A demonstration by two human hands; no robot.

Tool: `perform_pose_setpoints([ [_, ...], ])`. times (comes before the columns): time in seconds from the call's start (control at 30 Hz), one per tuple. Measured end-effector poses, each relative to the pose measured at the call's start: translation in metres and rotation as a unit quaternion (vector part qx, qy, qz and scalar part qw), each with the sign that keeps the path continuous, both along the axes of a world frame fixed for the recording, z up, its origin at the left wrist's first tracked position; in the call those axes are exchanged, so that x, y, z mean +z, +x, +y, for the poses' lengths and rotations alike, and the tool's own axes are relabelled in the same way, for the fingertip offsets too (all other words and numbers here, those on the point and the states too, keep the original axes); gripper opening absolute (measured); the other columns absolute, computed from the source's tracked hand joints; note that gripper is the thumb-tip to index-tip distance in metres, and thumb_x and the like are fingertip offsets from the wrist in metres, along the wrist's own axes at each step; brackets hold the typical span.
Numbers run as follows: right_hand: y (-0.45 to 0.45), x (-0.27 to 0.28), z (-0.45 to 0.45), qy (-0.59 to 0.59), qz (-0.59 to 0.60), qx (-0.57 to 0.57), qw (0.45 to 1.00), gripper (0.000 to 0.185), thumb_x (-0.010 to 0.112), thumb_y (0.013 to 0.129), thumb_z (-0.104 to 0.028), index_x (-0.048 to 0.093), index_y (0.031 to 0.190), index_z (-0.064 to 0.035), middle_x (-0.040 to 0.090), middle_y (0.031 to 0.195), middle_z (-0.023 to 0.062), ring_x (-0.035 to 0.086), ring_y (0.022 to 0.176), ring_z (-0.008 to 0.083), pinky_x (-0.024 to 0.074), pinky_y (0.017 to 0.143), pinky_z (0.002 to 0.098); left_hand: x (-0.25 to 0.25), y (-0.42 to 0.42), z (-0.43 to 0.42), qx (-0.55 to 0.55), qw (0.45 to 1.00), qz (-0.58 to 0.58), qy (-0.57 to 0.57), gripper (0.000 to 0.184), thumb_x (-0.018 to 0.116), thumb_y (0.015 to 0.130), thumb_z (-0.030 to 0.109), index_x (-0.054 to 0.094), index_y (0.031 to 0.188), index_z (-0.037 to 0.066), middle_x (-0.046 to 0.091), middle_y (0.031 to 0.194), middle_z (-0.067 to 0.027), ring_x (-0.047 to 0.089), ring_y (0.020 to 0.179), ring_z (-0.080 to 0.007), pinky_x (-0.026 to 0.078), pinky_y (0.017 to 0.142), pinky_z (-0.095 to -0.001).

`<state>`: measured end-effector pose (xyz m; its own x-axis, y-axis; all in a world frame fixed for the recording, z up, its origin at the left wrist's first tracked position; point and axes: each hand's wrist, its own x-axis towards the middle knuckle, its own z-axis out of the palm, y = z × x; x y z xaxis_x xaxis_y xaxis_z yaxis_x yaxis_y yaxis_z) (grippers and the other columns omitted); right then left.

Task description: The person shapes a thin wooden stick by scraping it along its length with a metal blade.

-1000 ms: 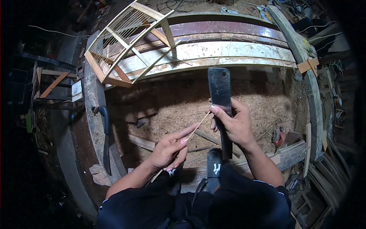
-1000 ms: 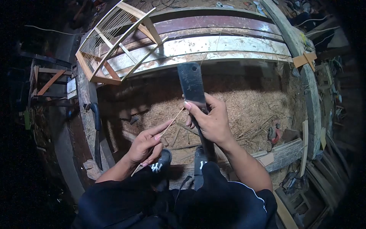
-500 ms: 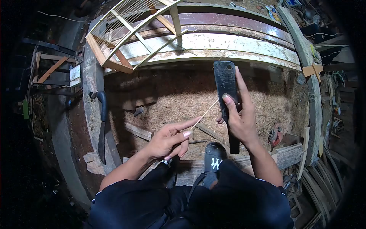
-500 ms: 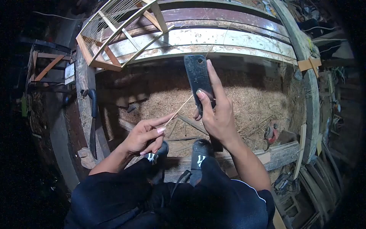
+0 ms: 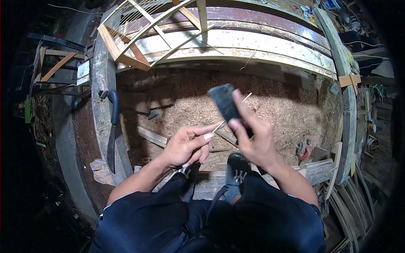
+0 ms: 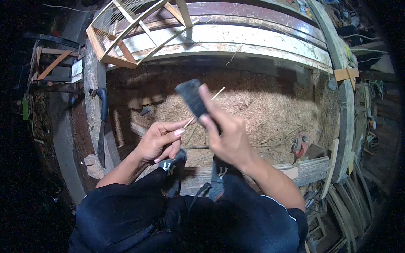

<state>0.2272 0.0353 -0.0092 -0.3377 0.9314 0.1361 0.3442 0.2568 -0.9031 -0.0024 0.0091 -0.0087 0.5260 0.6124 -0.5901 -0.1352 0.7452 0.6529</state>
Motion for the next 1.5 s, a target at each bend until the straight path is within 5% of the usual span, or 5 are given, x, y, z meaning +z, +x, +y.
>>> perform_pose_setpoints([
  [0.27,0.006,-0.002,0.012,-0.020,-0.031,-0.067,0.997,0.068,0.060,0.094,0.005,0.040,0.156,-0.0097,0.074,0.102,0.0278,0.075,0.084,0.0215,0.0584,0.070,0.0333,0.007,0.000,0.001,-0.005,1.000,0.012,0.017,0.043,0.051,0.109,0.019,0.049,0.149,0.005,0.063,0.060,-0.0053,0.041,0.036,-0.0038,0.030,0.036,-0.0204],
  [0.67,0.017,0.002,0.014,-0.198,0.113,-0.093,0.969,0.065,0.063,0.097,0.000,0.038,0.157,-0.0068,0.052,0.150,0.0193,0.057,0.127,0.0191,0.0438,0.109,0.0317,0.000,0.003,0.002,-0.043,0.999,0.005,0.016,0.043,0.052,0.109,0.023,0.051,0.149,0.007,0.063,0.059,-0.0027,0.040,0.037,-0.0030,0.030,0.039,-0.0199],
  [0.8,0.017,0.009,0.016,-0.299,0.214,-0.128,0.921,0.067,0.060,0.099,0.001,0.034,0.159,-0.0110,0.068,0.111,0.0094,0.059,0.066,0.0061,0.0557,0.054,0.0238,0.005,0.007,0.001,-0.035,0.999,-0.011,0.008,0.046,0.052,0.109,0.022,0.047,0.152,0.009,0.065,0.065,-0.0029,0.043,0.039,-0.0039,0.031,0.038,-0.0204],
  [1.27,0.029,0.012,0.029,-0.168,0.095,-0.190,0.963,0.063,0.061,0.099,-0.001,0.040,0.157,-0.0150,0.069,0.096,0.0050,0.058,0.065,0.0062,0.0562,0.055,0.0244,0.002,0.006,0.000,-0.067,0.979,0.125,0.146,0.040,0.059,0.105,0.020,0.059,0.143,0.009,0.062,0.066,0.0003,0.056,0.064,-0.0049,0.045,0.062,-0.0248],
  [1.5,0.026,0.001,0.025,-0.021,-0.028,-0.128,0.991,0.064,0.062,0.094,0.001,0.045,0.154,-0.0115,0.075,0.096,0.0208,0.069,0.067,0.0194,0.0551,0.057,0.0325,0.005,0.006,0.002,-0.035,0.979,0.149,0.135,0.037,0.061,0.104,0.014,0.061,0.139,0.004,0.063,0.068,0.0007,0.057,0.067,-0.0045,0.047,0.065,-0.0240],
])
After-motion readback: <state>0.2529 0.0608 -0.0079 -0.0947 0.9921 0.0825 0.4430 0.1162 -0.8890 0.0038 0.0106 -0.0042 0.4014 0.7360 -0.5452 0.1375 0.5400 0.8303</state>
